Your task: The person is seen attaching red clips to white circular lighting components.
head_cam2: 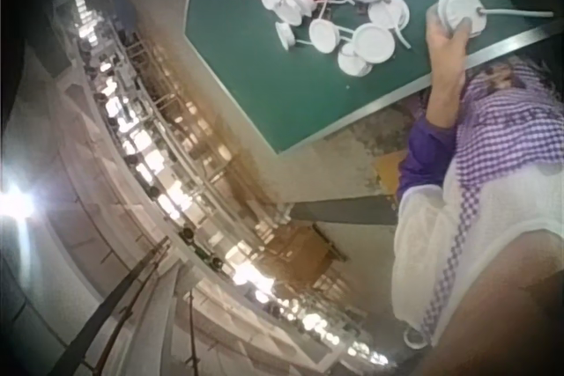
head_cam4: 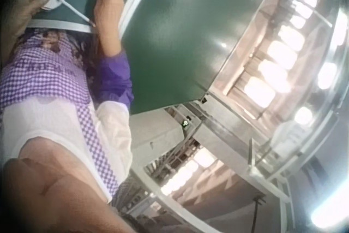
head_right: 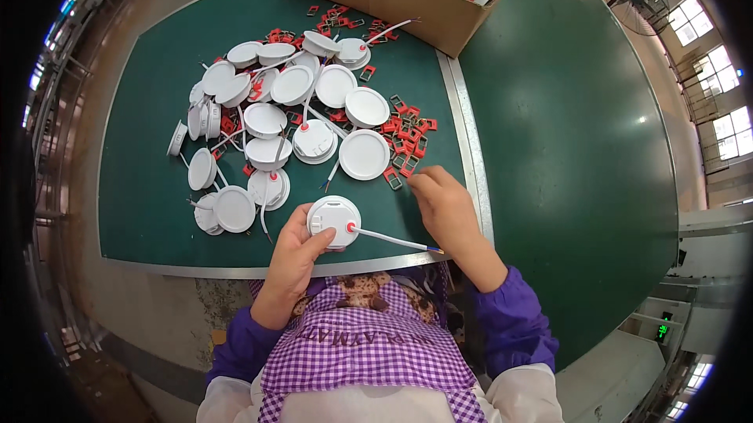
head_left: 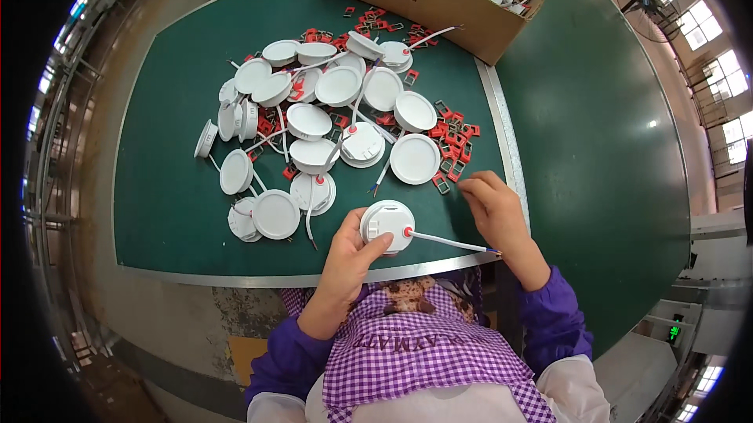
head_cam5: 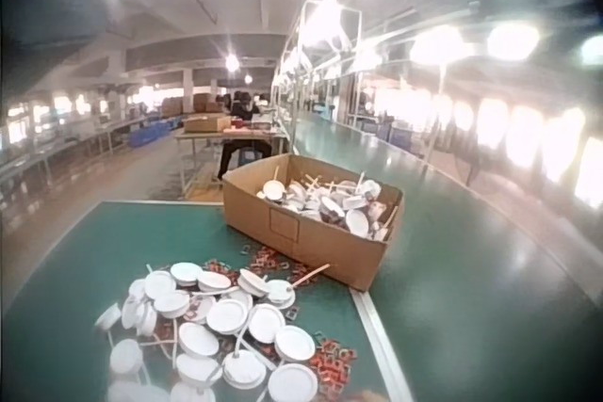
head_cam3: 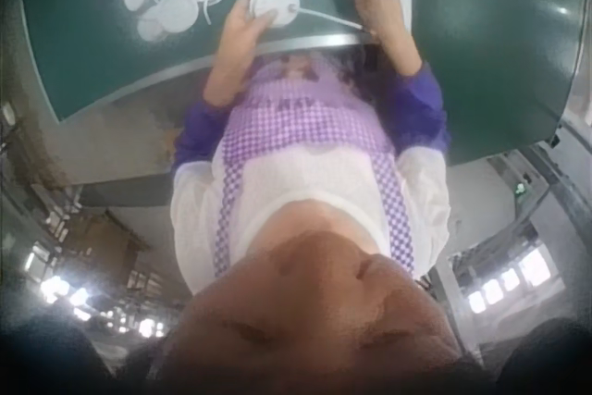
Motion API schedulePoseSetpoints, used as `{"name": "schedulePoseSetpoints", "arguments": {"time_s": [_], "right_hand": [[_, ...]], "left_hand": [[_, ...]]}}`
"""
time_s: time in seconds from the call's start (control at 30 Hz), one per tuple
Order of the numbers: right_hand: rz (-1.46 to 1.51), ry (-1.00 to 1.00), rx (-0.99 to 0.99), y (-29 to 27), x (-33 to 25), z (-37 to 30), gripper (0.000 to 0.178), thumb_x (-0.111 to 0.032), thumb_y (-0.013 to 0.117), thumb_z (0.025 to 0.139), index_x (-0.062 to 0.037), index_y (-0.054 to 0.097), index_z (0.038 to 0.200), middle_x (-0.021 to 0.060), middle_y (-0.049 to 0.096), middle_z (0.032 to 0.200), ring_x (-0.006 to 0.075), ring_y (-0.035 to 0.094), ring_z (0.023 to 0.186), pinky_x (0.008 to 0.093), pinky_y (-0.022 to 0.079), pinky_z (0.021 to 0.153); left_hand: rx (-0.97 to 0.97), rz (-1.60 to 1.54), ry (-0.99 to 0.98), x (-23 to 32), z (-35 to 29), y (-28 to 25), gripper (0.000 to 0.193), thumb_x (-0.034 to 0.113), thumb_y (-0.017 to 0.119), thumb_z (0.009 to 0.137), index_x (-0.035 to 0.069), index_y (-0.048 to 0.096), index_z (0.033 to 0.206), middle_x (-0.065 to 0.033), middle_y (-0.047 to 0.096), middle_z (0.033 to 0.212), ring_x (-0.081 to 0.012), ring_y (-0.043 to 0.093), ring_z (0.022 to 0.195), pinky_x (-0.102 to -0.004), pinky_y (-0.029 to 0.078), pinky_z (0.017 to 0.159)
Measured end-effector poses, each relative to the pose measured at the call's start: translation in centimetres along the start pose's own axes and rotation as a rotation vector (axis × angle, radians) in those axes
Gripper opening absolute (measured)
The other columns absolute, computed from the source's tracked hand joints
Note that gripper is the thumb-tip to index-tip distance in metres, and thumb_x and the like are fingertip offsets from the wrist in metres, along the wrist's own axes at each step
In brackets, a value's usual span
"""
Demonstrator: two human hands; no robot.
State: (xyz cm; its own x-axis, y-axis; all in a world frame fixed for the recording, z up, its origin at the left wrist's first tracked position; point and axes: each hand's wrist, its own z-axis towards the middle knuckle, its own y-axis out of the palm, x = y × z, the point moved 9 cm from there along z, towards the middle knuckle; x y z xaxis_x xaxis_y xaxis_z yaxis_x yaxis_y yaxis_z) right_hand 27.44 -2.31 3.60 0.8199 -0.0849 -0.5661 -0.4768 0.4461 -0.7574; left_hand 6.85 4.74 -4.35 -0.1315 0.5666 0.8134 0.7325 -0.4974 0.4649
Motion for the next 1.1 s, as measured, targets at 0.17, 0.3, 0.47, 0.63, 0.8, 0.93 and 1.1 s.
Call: {"name": "schedulePoseSetpoints", "arguments": {"time_s": [0.17, 0.3, 0.47, 0.63, 0.8, 0.93, 1.1], "right_hand": [[0.019, 0.116, -0.055, 1.5, 0.9, 0.2, 0.014, -0.006, 0.071, 0.084, -0.0008, 0.065, 0.096, 0.0125, 0.063, 0.088, 0.0291, 0.064, 0.072, 0.0348, 0.051, 0.063], [-0.144, 0.029, -0.049, 2.9, -0.6, -0.4, 0.017, -0.012, 0.070, 0.082, -0.0045, 0.063, 0.095, 0.0110, 0.060, 0.091, 0.0310, 0.063, 0.077, 0.0408, 0.051, 0.064], [-0.350, -0.196, -0.168, 4.3, -2.6, -0.8, 0.018, -0.005, 0.060, 0.075, -0.0022, 0.057, 0.093, 0.0106, 0.058, 0.095, 0.0275, 0.061, 0.086, 0.0374, 0.052, 0.069], [-0.378, -0.267, -0.298, 4.7, -2.6, -0.2, 0.015, -0.003, 0.060, 0.076, -0.0030, 0.052, 0.090, 0.0112, 0.057, 0.089, 0.0281, 0.061, 0.082, 0.0395, 0.052, 0.067], [0.208, 0.071, -0.169, 1.7, -2.5, -0.2, 0.020, -0.004, 0.068, 0.082, -0.0014, 0.059, 0.099, 0.0144, 0.066, 0.085, 0.0286, 0.068, 0.075, 0.0356, 0.054, 0.066], [0.391, 0.159, -0.201, 1.6, -5.3, -0.5, 0.017, -0.002, 0.068, 0.085, -0.0001, 0.065, 0.101, 0.0149, 0.069, 0.087, 0.0229, 0.070, 0.077, 0.0313, 0.054, 0.066], [0.446, 0.214, -0.234, 1.6, -4.7, -1.3, 0.018, 0.000, 0.066, 0.086, 0.0015, 0.067, 0.103, 0.0149, 0.068, 0.088, 0.0252, 0.069, 0.076, 0.0316, 0.054, 0.067]], "left_hand": [[-0.012, -0.023, -0.031, -0.3, -0.3, 0.5, 0.037, -0.002, 0.058, 0.092, -0.001, 0.044, 0.126, -0.0129, 0.062, 0.117, -0.0194, 0.066, 0.101, -0.0334, 0.058, 0.082], [0.003, -0.071, -0.057, -0.8, -0.5, 0.4, 0.036, 0.002, 0.064, 0.092, -0.002, 0.048, 0.124, -0.0099, 0.062, 0.114, -0.0148, 0.063, 0.100, -0.0293, 0.056, 0.082], [0.007, -0.065, -0.076, -0.8, -0.6, 0.1, 0.036, 0.003, 0.064, 0.092, -0.002, 0.049, 0.125, -0.0097, 0.063, 0.114, -0.0141, 0.063, 0.101, -0.0285, 0.054, 0.085], [0.005, -0.111, -0.017, -0.5, -0.7, 0.9, 0.035, 0.003, 0.061, 0.094, 0.000, 0.047, 0.126, -0.0094, 0.063, 0.113, -0.0150, 0.064, 0.100, -0.0284, 0.054, 0.087], [0.008, 0.094, 0.074, 0.7, -0.7, 1.3, 0.032, 0.004, 0.063, 0.093, -0.001, 0.051, 0.122, -0.0079, 0.063, 0.109, -0.0108, 0.062, 0.098, -0.0265, 0.053, 0.085], [0.043, 0.293, 0.186, 1.6, -0.8, 1.9, 0.032, 0.011, 0.068, 0.091, -0.002, 0.055, 0.117, -0.0077, 0.066, 0.100, -0.0107, 0.063, 0.089, -0.0258, 0.052, 0.076], [0.043, 0.425, 0.146, 1.8, -1.1, 2.6, 0.030, 0.007, 0.067, 0.091, -0.001, 0.054, 0.117, -0.0059, 0.064, 0.104, -0.0086, 0.061, 0.091, -0.0243, 0.051, 0.079]]}}
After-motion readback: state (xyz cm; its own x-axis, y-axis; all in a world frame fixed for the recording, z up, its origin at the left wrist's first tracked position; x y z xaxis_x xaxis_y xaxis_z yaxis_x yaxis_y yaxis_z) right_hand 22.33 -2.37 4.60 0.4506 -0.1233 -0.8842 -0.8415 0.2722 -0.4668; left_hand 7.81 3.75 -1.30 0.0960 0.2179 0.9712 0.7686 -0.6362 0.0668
